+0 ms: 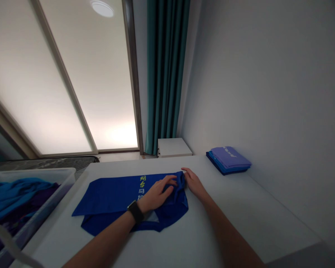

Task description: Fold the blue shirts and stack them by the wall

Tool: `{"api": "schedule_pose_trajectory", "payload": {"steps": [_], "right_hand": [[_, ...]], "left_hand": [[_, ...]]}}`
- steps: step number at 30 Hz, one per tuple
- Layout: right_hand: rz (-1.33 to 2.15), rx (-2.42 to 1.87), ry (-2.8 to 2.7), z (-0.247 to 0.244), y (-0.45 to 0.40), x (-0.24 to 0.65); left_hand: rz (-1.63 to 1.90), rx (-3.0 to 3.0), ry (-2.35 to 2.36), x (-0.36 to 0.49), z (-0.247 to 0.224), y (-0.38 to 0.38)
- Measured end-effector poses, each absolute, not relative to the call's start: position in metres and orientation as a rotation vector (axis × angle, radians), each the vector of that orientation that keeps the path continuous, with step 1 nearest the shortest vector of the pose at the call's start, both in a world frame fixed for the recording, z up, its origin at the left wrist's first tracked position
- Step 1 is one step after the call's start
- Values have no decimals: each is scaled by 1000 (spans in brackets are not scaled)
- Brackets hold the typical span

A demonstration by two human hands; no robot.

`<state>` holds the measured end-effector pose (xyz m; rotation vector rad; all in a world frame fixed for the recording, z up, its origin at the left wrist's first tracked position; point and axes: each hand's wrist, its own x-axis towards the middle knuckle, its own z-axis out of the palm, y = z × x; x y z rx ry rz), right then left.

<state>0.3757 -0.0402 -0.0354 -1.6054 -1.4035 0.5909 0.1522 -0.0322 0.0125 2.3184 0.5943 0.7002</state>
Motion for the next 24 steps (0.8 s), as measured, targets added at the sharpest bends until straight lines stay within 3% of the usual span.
{"api": "schedule_pose_trajectory", "payload": {"steps": [9,24], "right_hand": [[617,-1671,-1477,-30,-18,382],[285,-1953,-1802,-30,-9,377]], "left_hand": [[458,3108,401,161,11,-49],[429,3083,419,161,11,-51]]}}
